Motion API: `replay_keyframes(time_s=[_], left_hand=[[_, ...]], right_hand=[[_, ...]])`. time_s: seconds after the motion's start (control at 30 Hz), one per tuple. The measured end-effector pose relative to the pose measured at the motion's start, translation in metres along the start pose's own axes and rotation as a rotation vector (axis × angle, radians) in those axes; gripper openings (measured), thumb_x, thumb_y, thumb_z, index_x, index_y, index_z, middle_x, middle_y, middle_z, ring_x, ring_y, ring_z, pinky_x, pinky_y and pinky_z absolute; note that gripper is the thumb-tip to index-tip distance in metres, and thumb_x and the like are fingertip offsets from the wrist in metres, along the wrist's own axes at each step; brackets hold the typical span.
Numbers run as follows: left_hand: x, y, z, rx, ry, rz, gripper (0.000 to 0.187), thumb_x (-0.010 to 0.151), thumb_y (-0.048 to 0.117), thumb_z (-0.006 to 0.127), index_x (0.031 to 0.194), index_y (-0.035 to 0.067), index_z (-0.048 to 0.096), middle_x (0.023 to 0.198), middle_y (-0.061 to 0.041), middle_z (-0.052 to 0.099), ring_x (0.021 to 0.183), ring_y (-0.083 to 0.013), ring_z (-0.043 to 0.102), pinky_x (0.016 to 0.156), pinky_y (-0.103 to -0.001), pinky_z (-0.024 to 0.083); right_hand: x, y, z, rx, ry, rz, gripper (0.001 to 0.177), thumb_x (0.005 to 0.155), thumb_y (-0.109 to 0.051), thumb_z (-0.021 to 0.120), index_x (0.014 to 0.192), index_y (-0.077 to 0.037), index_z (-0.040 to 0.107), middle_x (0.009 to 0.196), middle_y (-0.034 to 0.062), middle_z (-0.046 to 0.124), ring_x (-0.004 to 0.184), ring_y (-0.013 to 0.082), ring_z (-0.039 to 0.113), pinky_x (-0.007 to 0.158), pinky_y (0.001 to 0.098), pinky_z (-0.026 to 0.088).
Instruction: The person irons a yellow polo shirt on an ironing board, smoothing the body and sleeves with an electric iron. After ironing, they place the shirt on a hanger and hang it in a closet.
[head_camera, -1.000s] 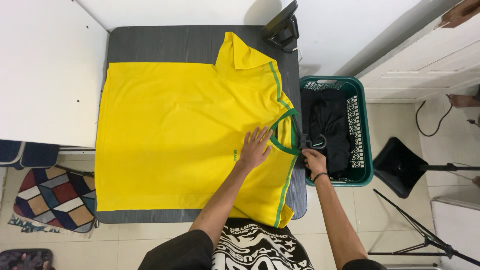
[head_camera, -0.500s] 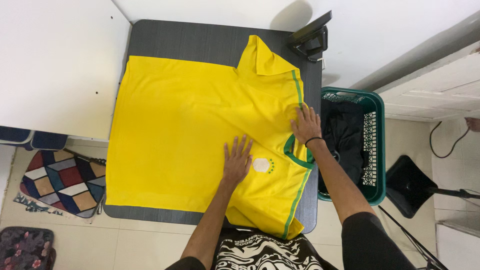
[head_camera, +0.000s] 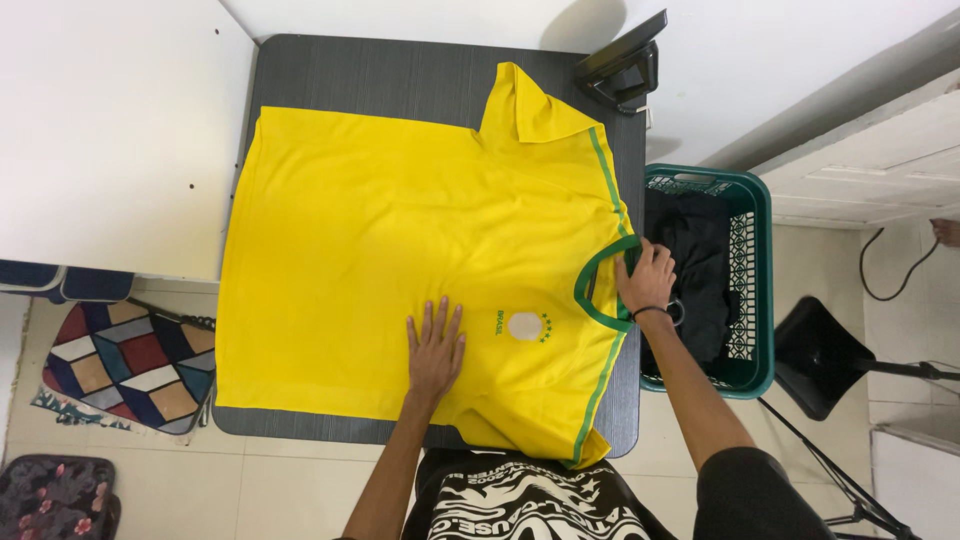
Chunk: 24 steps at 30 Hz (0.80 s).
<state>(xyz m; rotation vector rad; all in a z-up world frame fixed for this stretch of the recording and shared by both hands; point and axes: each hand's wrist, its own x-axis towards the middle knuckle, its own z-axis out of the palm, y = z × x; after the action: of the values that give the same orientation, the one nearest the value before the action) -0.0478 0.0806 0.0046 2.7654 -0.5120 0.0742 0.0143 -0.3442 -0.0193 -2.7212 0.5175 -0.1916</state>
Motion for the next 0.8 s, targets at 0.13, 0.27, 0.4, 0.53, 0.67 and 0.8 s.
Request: replay_keyframes(time_s=[0.13,0.27,0.4,0.53,0.67,0.8], left_hand=[[-0.033,-0.008,-0.012,-0.025,0.0,0.033,0.056,0.106,0.035,0.043,0.159,0.018,0.039,0.169,-0.009,0.027,0.157,-0.0329,0.021,0.124,-0.061,0.01],[-0.05,-0.012,-0.019,-0.016,-0.014,0.025,0.057,0.105,0.035,0.044,0.159,0.019,0.039,0.169,-0.009,0.028,0.156,-0.0324,0.022,0.124,-0.061,0.011],[-0.054,-0.01,-0.015,0.01,0.017,0.013,0.055,0.105,0.034,0.043,0.158,0.016,0.04,0.168,-0.01,0.029,0.157,-0.0332,0.022,0.124,-0.062,0.012],[-0.064,-0.003,-0.014,0.019,0.032,-0.026,0.055,0.106,0.034,0.043,0.157,0.014,0.04,0.168,-0.011,0.029,0.156,-0.0339,0.022,0.123,-0.062,0.012],[-0.072,0.0,-0.012,0.031,0.053,-0.036,0.055,0.106,0.034,0.042,0.157,0.014,0.04,0.168,-0.011,0.029,0.156,-0.0334,0.023,0.124,-0.062,0.012],[-0.072,0.0,-0.011,0.032,0.009,-0.063,0.055,0.106,0.034,0.041,0.157,0.015,0.039,0.168,-0.01,0.029,0.156,-0.033,0.022,0.124,-0.061,0.011]], right_hand=[[-0.025,0.013,-0.013,0.047,-0.005,0.036,0.038,0.099,-0.03,0.071,0.13,-0.011,0.061,0.128,0.0172,0.057,0.121,0.0396,0.057,0.097,0.0536,0.05],[-0.017,0.012,-0.021,0.095,0.016,0.009,0.037,0.092,-0.017,0.071,0.127,-0.008,0.061,0.124,0.0185,0.06,0.118,0.0413,0.058,0.096,0.0517,0.05],[0.018,0.0,-0.015,0.163,0.102,-0.201,0.053,0.086,-0.011,0.069,0.138,-0.002,0.059,0.127,0.0224,0.059,0.116,0.0447,0.056,0.095,0.0527,0.048],[0.073,-0.013,0.002,0.224,0.005,-0.166,0.049,0.096,-0.021,0.072,0.141,-0.004,0.059,0.125,0.0204,0.061,0.116,0.0422,0.056,0.098,0.0515,0.049],[0.105,-0.021,0.019,0.147,-0.056,-0.078,0.044,0.095,-0.027,0.076,0.133,-0.009,0.065,0.123,0.0221,0.06,0.116,0.0432,0.055,0.096,0.0525,0.048],[0.122,-0.027,0.028,0.16,0.03,-0.134,0.029,0.091,-0.023,0.078,0.115,-0.009,0.068,0.114,0.0209,0.064,0.107,0.0421,0.061,0.09,0.048,0.052]])
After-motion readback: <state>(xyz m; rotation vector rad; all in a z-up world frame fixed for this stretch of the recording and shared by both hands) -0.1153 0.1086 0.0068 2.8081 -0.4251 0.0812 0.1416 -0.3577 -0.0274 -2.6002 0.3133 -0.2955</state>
